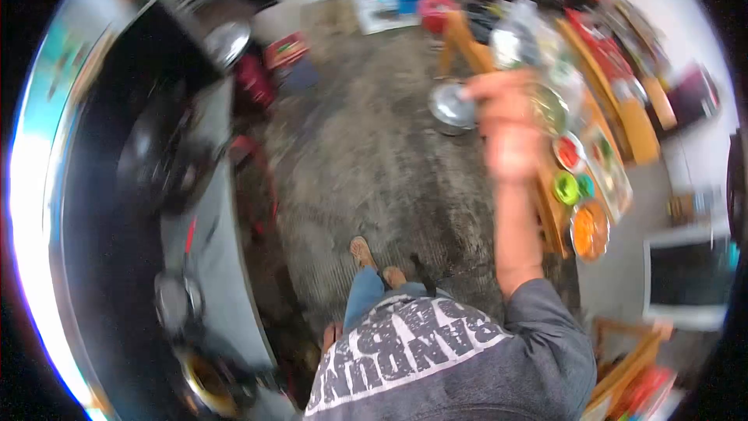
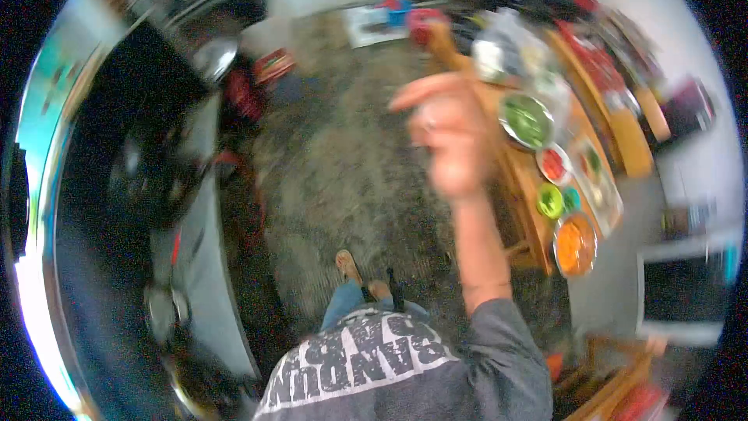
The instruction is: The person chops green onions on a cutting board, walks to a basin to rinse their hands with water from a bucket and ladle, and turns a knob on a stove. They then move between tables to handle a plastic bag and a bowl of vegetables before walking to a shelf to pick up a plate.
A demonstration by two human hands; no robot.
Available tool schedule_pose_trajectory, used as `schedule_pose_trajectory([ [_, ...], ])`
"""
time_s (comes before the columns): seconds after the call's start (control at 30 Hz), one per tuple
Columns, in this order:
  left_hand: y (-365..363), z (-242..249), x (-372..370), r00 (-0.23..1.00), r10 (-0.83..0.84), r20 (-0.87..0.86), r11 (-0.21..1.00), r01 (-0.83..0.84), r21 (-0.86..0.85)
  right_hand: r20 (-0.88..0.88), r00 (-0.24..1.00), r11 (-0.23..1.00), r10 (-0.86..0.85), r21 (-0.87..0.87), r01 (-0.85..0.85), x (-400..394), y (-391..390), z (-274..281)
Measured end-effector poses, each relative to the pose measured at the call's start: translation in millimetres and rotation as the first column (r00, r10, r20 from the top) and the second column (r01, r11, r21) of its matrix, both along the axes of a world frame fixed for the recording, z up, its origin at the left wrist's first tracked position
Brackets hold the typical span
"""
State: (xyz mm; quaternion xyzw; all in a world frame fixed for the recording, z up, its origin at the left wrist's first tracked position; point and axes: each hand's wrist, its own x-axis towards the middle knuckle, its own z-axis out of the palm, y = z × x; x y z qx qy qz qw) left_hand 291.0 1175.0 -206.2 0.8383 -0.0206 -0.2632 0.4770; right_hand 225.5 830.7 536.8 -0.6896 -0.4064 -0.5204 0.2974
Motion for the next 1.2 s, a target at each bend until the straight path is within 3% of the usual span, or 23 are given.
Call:
schedule_pose_trajectory([
  [0.03,14,-4,13,0.995,-0.090,0.045,0.996,0.090,0.009,-0.202,0.974,0.995,-0.099,-0.016,0.098,22,-14,-51],
  [0.07,-28,89,16,0.989,-0.136,0.051,0.991,0.136,-0.006,-0.464,0.855,0.972,-0.231,-0.079,0.220,72,-66,-63],
  [0.1,-19,98,35,0.967,-0.229,0.114,0.973,0.230,0.004,-0.680,0.546,0.865,-0.489,-0.296,0.406,80,-83,-146],
  [0.13,-11,105,54,0.919,-0.335,0.207,0.940,0.340,0.014,-0.661,0.047,0.622,-0.749,-0.677,0.393,64,-80,-192],
  [0.2,23,121,93,0.703,-0.552,0.448,0.809,0.581,0.086,-0.549,-0.324,0.553,-0.771,-0.829,0.089,19,-90,-341],
  [0.23,38,140,109,0.536,-0.653,0.535,0.717,0.665,0.209,-0.575,-0.322,0.595,-0.752,-0.803,0.044,-19,-125,-494],
  [0.27,50,145,121,0.351,-0.722,0.597,0.618,0.714,0.328,-0.632,-0.121,0.636,-0.765,-0.771,0.009,-69,-142,-619],
  [0.3,24,187,111,0.581,-0.662,0.474,0.742,0.595,0.308,-0.628,-0.197,0.648,-0.753,-0.760,-0.052,-9,-181,-486],
  [0.33,22,181,116,0.776,-0.582,0.242,0.808,0.517,0.284,-0.664,-0.512,0.720,-0.544,-0.683,0.122,-142,-106,-447],
  [0.37,8,157,159,0.915,-0.397,0.073,0.882,0.358,0.307,-0.646,-0.587,0.682,-0.488,-0.702,0.206,-154,-121,-503],
  [0.43,-2,163,213,0.982,-0.181,-0.055,0.913,0.189,0.361,-0.651,-0.742,0.775,-0.158,-0.547,0.315,-206,-69,-460],
  [0.47,-13,178,237,0.972,-0.233,-0.012,0.895,0.219,0.388,-0.653,-0.738,0.707,-0.170,-0.603,0.370,-221,-37,-452],
  [0.5,-23,223,251,0.852,-0.503,0.148,0.800,0.394,0.452,-0.653,-0.732,0.629,-0.194,-0.655,0.418,-235,-9,-447],
  [0.53,-44,316,249,0.640,-0.700,0.318,0.685,0.476,0.551,-0.594,-0.782,0.569,-0.186,-0.715,0.407,-244,7,-405],
  [0.6,-86,412,250,0.358,-0.884,0.301,0.467,0.630,0.621,-0.501,-0.726,0.527,-0.470,-0.820,0.224,-241,50,-374],
  [0.67,-91,446,233,0.101,-0.945,0.312,0.277,0.756,0.593,-0.524,-0.700,0.530,-0.485,-0.813,0.241,-242,98,-386],
  [0.73,-86,449,217,-0.036,-0.947,0.320,0.143,0.843,0.518,-0.652,-0.721,0.569,-0.235,-0.694,0.441,-249,130,-441],
  [0.77,-65,468,196,-0.033,-0.956,0.291,0.116,0.870,0.479,-0.730,-0.642,0.580,-0.234,-0.634,0.510,-265,129,-425],
  [0.87,-34,421,182,-0.098,-0.984,0.148,-0.004,0.847,0.532,-0.938,-0.303,0.524,-0.167,-0.344,0.779,-277,140,-493],
  [0.9,-30,421,176,-0.103,-0.991,0.089,-0.036,0.828,0.560,-0.943,-0.257,0.526,-0.210,-0.331,0.783,-270,139,-466],
  [1.03,-25,473,160,-0.019,-0.946,0.323,0.139,0.878,0.458,-0.858,-0.308,0.583,-0.412,-0.507,0.635,-234,109,-314],
  [1.1,-31,489,158,0.152,-0.963,0.222,0.215,0.932,0.292,-0.859,-0.272,0.641,-0.434,-0.506,0.577,-219,94,-275],
  [1.2,-55,529,155,0.299,-0.954,-0.014,0.294,0.945,0.145,-0.844,-0.222,0.699,-0.488,-0.530,0.480,-213,73,-268],
])
